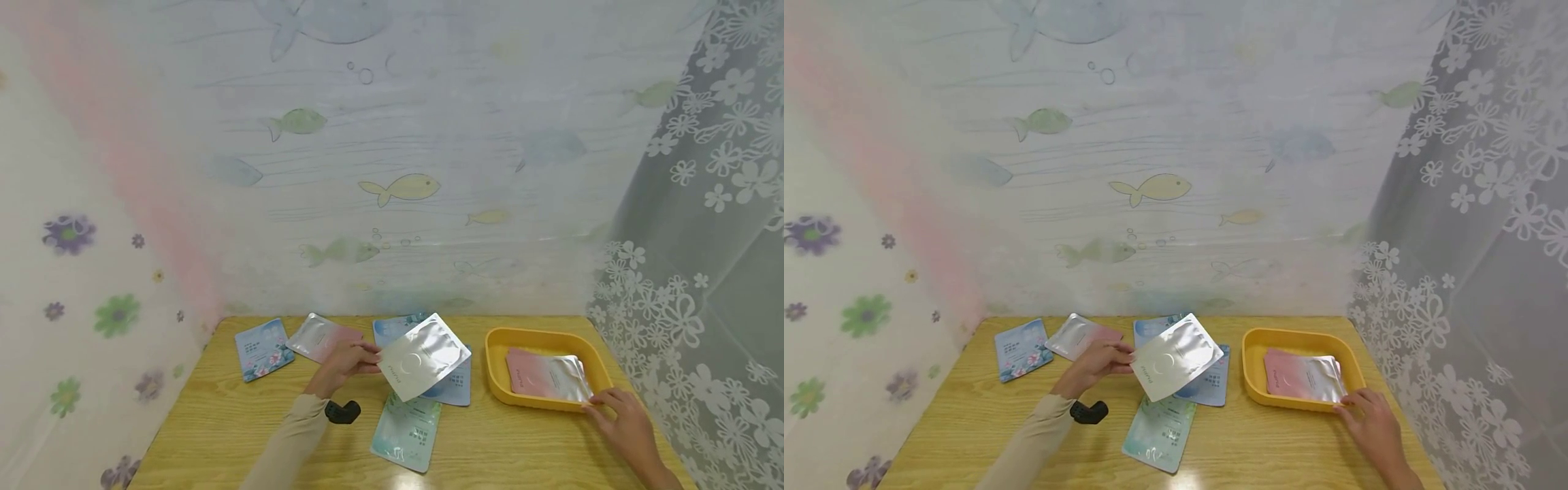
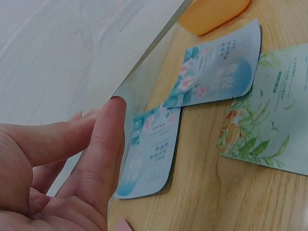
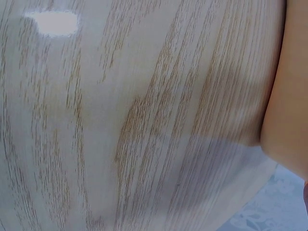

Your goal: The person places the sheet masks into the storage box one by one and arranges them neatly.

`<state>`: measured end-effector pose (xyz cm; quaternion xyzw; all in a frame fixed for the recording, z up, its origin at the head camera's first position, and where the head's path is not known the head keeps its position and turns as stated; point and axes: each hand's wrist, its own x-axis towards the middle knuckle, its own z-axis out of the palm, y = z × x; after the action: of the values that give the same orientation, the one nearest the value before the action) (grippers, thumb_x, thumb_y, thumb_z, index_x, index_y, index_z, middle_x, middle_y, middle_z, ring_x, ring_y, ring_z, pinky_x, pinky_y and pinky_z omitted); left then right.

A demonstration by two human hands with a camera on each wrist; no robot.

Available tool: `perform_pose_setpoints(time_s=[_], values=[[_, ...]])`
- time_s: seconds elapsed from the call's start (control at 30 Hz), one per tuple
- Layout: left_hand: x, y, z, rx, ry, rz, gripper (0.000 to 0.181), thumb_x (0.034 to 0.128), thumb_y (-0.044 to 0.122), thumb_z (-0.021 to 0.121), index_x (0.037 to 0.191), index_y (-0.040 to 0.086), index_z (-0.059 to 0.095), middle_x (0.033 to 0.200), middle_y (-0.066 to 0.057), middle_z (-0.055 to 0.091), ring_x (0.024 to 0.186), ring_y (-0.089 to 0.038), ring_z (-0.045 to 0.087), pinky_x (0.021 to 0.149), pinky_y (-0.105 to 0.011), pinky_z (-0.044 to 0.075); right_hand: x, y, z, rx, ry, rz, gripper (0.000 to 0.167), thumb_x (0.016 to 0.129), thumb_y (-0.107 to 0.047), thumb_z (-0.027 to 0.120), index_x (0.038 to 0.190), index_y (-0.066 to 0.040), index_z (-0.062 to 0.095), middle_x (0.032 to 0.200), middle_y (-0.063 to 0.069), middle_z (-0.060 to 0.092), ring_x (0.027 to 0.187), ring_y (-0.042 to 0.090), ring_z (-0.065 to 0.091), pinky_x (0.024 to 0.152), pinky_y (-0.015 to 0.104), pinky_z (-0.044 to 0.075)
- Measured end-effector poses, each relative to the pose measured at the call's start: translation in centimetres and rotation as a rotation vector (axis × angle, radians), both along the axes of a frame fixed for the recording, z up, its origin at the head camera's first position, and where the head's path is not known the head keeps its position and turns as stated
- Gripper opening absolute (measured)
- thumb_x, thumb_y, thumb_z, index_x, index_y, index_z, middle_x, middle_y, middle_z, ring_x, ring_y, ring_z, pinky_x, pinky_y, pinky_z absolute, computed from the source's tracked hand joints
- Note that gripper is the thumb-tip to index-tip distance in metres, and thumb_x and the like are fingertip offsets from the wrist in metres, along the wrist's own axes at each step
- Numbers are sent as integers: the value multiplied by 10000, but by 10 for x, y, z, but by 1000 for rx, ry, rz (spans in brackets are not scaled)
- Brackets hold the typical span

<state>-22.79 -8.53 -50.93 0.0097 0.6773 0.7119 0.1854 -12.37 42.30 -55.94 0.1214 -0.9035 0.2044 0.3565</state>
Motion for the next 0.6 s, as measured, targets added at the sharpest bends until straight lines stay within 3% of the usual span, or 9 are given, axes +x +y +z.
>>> perform_pose_setpoints(time_s=[0.27, 0.47, 0.6], values=[[-3, 11, 6, 24, 23, -72, 280, 874, -37, 595, 1126, -158, 575, 982, -157, 658, 850, -245, 672, 917, -511, 472, 0, 0, -1, -7, -18, -21, 295, 479, -14, 872, 674, -119, 677, 715, -16, 591, 681, 222, 510, 621, 246, 394], [-6, 20, 7, 24, 31, -79, 260, 874, -45, 596, 1116, -138, 592, 990, -167, 656, 854, -263, 674, 884, -458, 511, -1, 1, -2, -21, 0, -9, 294, 458, -10, 872, 670, -102, 690, 717, -2, 599, 678, 195, 510, 608, 232, 404], [-8, 29, 8, 41, 6, -79, 254, 866, -36, 612, 1104, -124, 601, 980, -161, 659, 837, -253, 675, 917, -488, 479, -2, 2, -4, -29, 17, -3, 289, 439, -2, 864, 665, -71, 697, 718, 25, 605, 685, 172, 505, 607, 244, 409]])
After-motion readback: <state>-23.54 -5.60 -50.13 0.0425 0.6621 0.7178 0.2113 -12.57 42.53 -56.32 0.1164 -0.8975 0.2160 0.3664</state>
